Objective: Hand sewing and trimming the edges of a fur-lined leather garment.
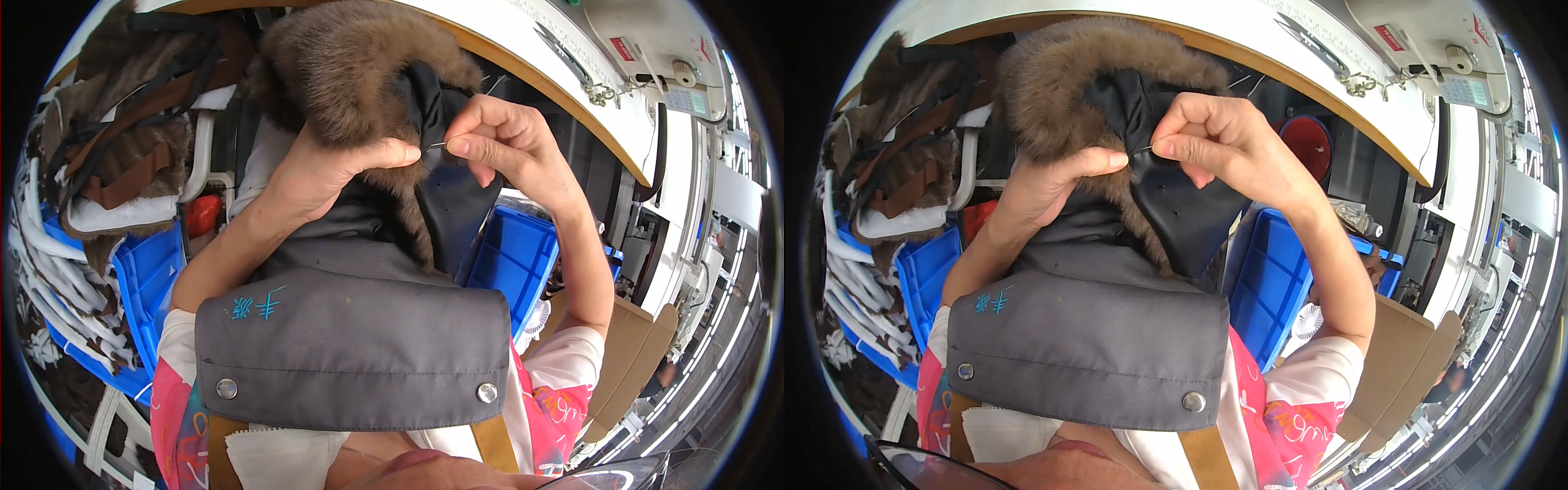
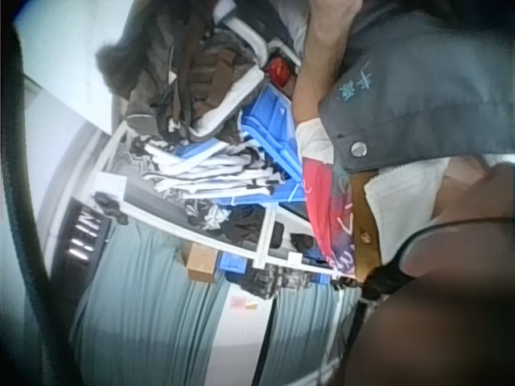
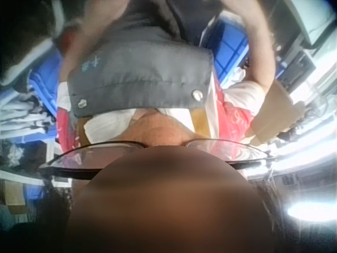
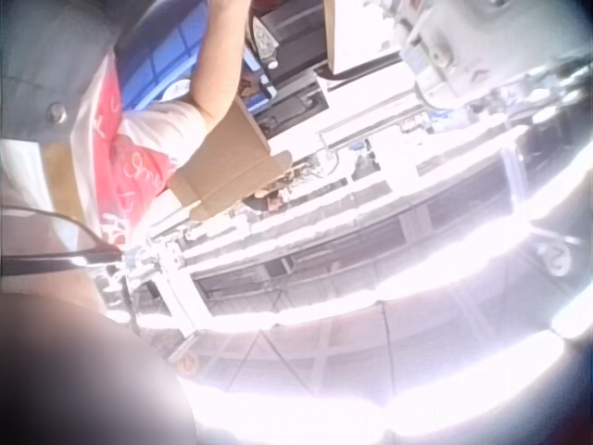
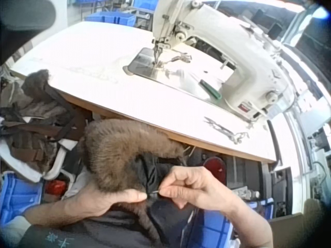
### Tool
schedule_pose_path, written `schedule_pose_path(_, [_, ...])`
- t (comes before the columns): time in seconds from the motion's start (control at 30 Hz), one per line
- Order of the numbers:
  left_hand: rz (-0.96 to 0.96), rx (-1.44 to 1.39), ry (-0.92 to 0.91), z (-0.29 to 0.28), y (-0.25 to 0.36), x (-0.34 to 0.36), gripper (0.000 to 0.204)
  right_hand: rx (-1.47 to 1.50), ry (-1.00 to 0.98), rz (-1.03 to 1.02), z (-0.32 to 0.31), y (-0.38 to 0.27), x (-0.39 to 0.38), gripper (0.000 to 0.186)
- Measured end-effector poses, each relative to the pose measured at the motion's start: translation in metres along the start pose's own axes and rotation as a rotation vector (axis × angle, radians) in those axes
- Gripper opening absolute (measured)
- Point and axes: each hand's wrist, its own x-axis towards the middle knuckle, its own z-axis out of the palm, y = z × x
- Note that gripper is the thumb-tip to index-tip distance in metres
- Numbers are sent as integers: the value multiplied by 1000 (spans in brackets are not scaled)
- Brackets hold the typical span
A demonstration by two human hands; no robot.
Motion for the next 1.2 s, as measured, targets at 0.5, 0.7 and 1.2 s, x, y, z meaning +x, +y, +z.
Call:
schedule_pose_path(0.5, [56,3,-36,-4,-3,3,52,-855,119,-396,5,-18,-8,14])
schedule_pose_path(0.7, [80,7,-42,-2,-3,3,46,-866,123,-484,8,-7,-6,13])
schedule_pose_path(1.2, [78,-15,-82,4,-4,9,60,406,515,-96,28,30,-9,12])
